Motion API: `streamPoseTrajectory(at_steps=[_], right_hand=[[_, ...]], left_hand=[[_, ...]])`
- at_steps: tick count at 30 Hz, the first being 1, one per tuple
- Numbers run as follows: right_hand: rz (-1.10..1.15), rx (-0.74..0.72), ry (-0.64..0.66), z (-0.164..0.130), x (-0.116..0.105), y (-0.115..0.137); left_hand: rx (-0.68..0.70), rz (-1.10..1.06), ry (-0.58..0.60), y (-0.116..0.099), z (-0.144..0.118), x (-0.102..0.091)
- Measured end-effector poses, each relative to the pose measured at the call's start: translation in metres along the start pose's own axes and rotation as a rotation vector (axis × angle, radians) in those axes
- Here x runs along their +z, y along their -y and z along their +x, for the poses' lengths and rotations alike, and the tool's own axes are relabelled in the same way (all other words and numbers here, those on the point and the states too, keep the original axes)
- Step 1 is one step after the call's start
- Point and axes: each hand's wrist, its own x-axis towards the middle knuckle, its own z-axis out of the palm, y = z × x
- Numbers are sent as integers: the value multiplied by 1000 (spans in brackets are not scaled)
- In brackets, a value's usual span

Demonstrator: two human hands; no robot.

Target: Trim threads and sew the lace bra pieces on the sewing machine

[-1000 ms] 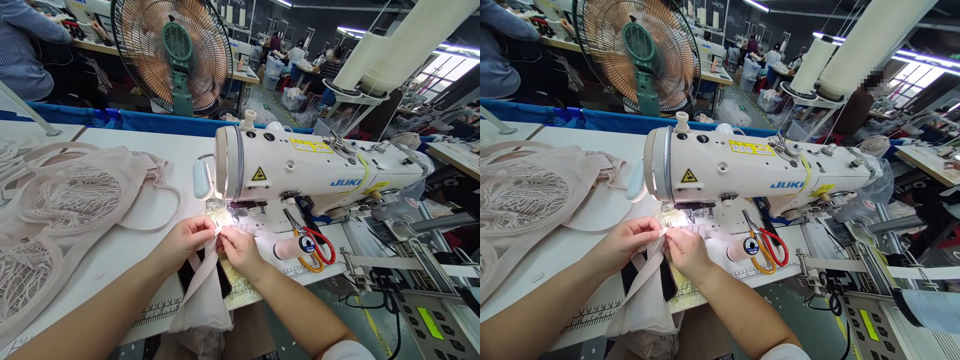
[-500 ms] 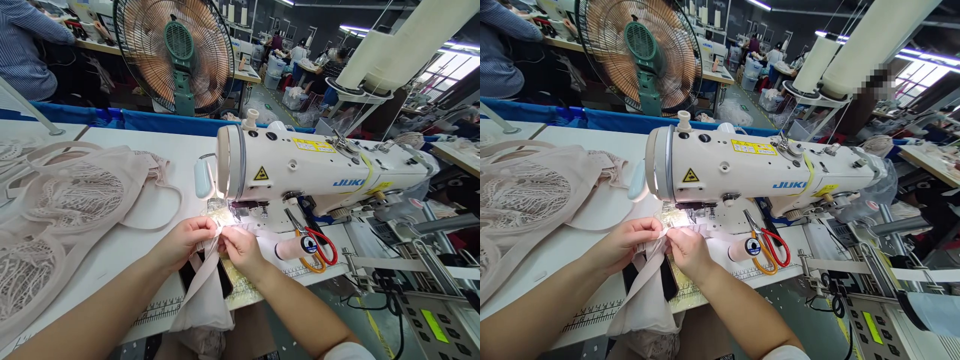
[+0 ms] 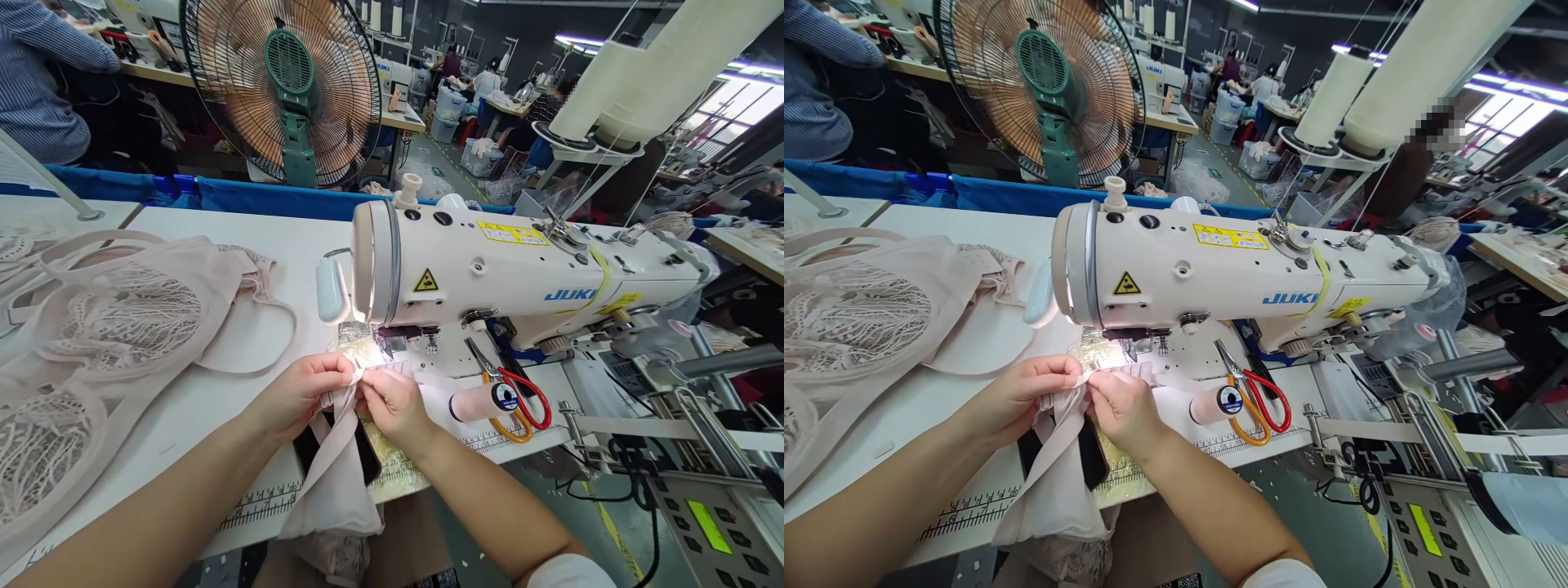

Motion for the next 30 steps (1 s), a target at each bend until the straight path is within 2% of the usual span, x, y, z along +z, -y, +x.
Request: streamPoseTrajectory(at_steps=[11,30], right_hand=[[-25,49,-1,-3,3,-1],[23,-33,6,-1,0,-3]], left_hand=[[45,83,-48,-7,-3,6],[-14,-42,-8,-4,0,1]])
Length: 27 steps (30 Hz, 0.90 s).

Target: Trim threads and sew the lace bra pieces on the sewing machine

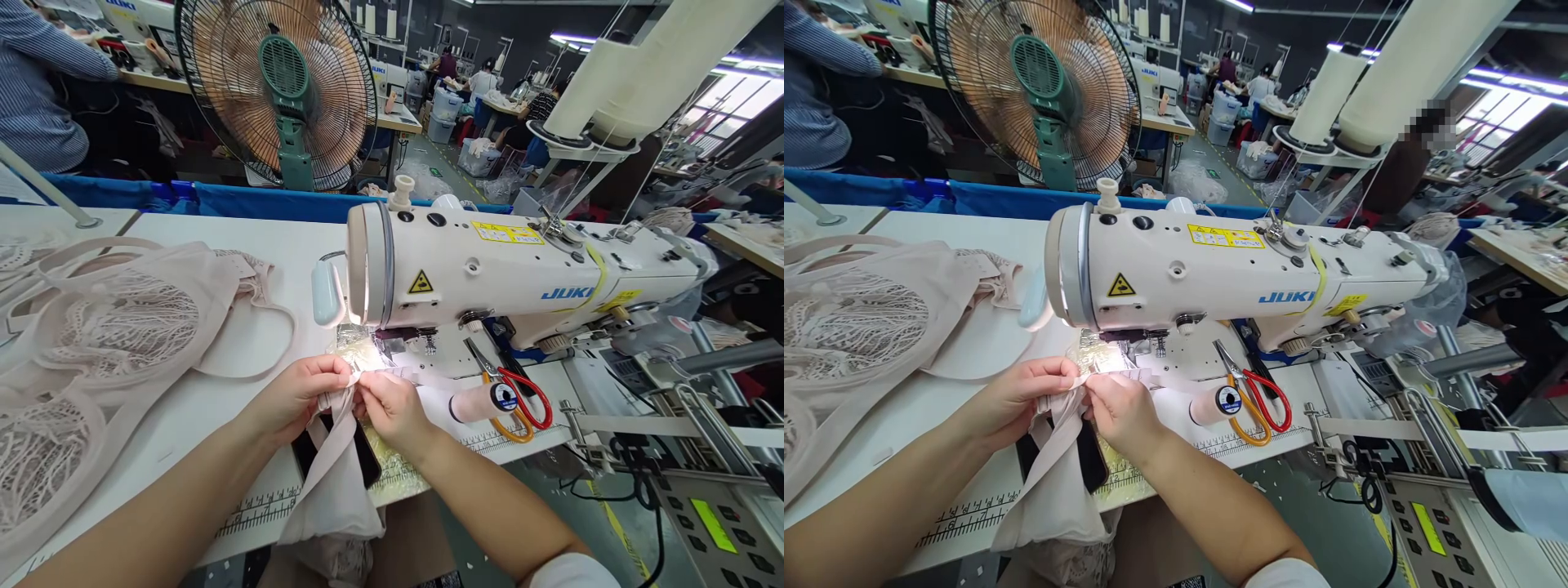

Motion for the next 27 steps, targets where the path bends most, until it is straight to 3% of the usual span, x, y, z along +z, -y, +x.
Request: streamPoseTrajectory(at_steps=[27], right_hand=[[-25,3,-3,-2,-1,1]], left_hand=[[11,-3,-36,-2,-2,4]])
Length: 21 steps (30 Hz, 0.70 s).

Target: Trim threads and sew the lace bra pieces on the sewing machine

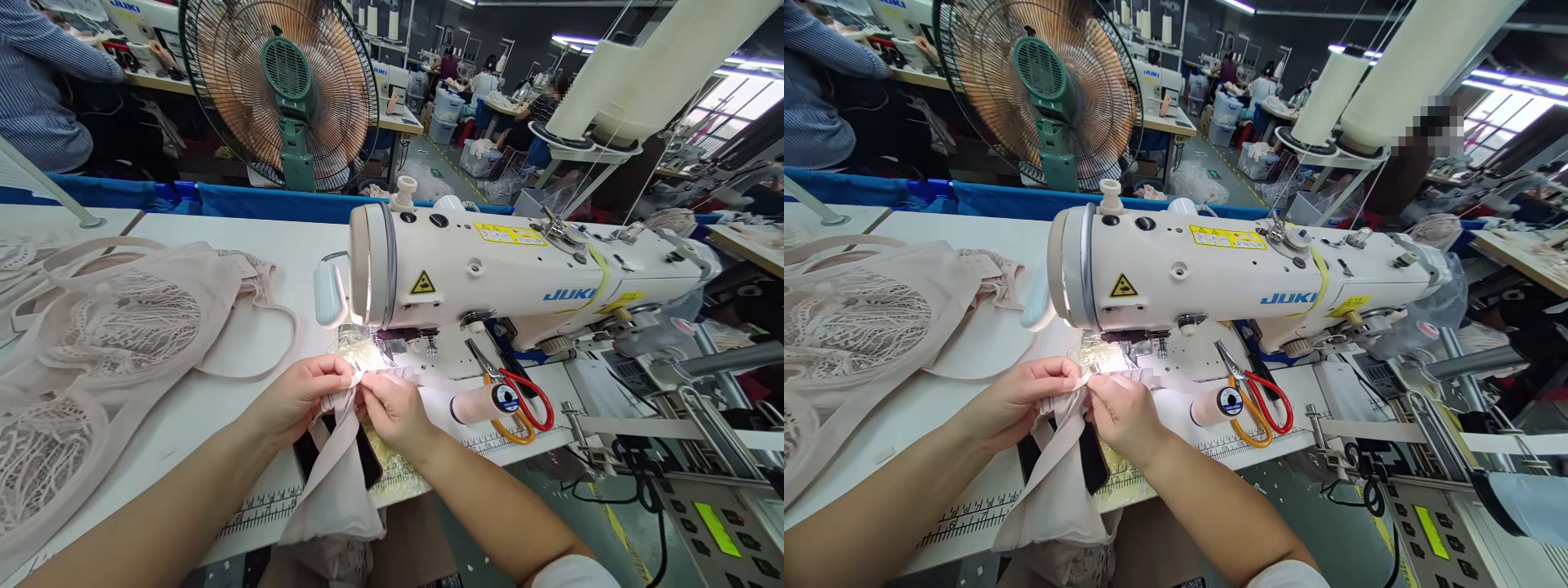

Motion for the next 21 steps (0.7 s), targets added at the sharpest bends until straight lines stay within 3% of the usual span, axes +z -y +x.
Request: streamPoseTrajectory(at_steps=[21], right_hand=[[-46,3,58,1,-3,2]], left_hand=[[12,14,-3,1,0,-1]])
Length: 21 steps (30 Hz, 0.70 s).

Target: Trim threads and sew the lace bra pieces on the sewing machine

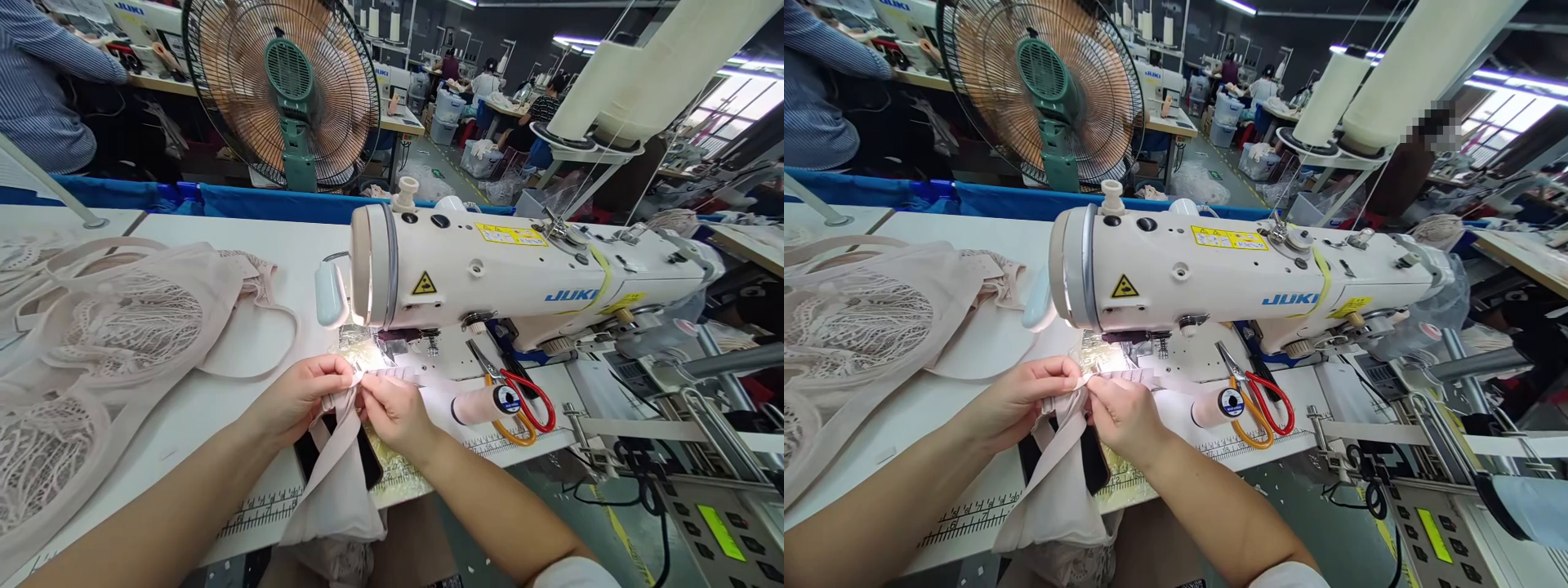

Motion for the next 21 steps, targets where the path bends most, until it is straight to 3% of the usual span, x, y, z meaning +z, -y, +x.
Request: streamPoseTrajectory(at_steps=[21], right_hand=[[74,0,-46,0,1,1]], left_hand=[[-21,17,56,5,3,-6]])
